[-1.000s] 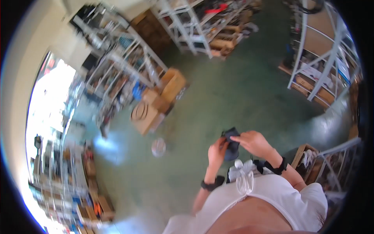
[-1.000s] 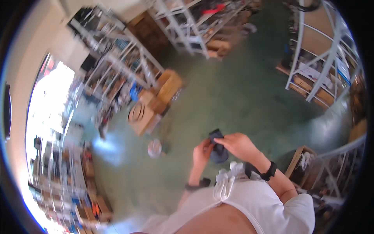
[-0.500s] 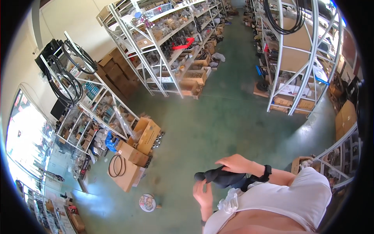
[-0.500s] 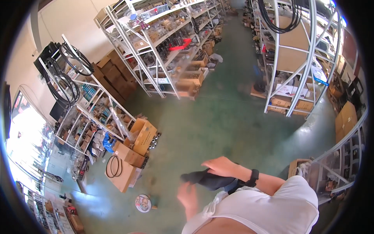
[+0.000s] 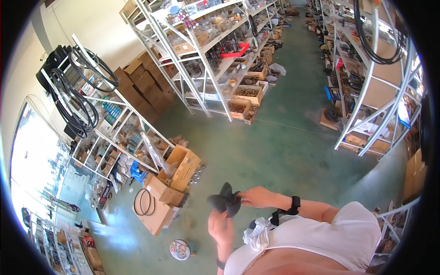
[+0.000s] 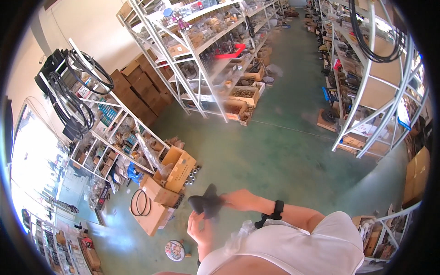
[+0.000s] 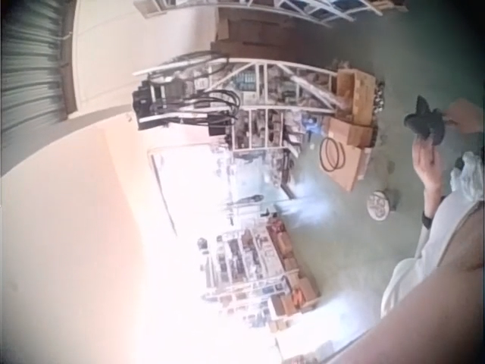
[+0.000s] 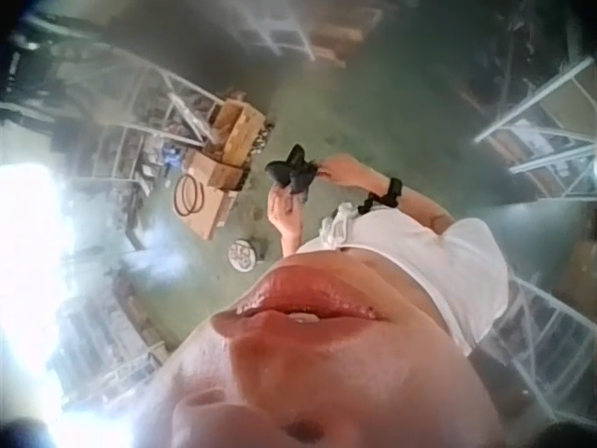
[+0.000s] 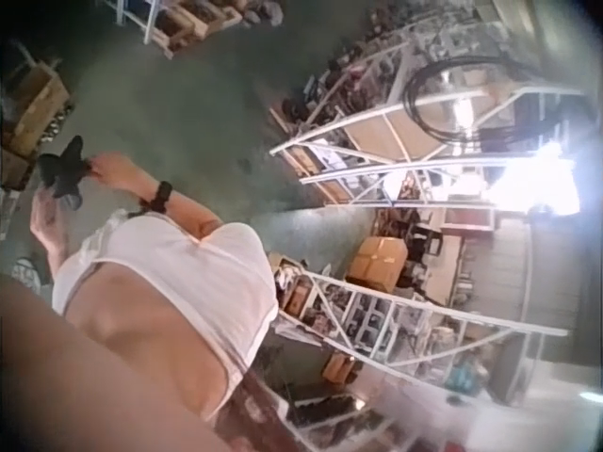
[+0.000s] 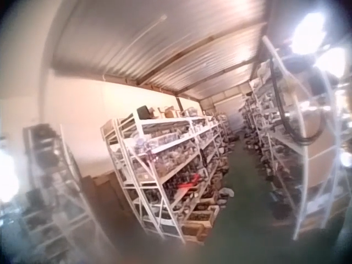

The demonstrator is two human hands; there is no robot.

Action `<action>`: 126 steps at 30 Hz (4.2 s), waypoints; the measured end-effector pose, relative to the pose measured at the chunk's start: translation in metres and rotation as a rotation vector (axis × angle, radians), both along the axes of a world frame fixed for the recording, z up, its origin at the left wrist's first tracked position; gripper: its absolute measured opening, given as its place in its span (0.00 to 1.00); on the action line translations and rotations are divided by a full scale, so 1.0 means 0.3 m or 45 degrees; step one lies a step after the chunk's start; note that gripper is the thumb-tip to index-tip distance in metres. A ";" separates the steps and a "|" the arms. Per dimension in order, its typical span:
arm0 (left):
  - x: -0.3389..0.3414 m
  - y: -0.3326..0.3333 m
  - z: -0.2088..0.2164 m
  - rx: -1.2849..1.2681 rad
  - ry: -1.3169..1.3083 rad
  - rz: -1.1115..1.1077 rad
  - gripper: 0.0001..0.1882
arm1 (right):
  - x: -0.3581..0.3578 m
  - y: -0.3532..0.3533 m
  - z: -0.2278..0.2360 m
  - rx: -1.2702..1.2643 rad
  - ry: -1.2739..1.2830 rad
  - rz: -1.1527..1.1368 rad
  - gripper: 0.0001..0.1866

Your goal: The person cleans a black object and a silver cylinder with a cloth, then cuts a paper bag with shears before continuing to wipe the black object at a workstation.

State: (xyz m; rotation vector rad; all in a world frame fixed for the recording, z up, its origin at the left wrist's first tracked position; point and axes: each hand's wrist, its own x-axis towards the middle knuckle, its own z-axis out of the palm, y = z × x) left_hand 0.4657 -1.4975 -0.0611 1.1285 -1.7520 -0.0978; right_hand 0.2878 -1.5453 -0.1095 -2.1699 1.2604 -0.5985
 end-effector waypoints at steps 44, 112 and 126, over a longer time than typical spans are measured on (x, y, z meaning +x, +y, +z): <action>0.012 -1.755 -0.172 0.444 0.020 0.131 0.29 | 0.010 -1.723 0.169 -0.253 -0.767 -0.030 0.24; 0.185 -4.306 -0.143 0.868 -0.083 -1.598 0.10 | 0.486 -3.593 -0.091 -1.026 0.291 -2.216 0.28; 0.098 -4.540 0.017 0.904 0.029 -1.905 0.09 | 0.520 -3.766 0.065 -0.972 1.615 -2.597 0.33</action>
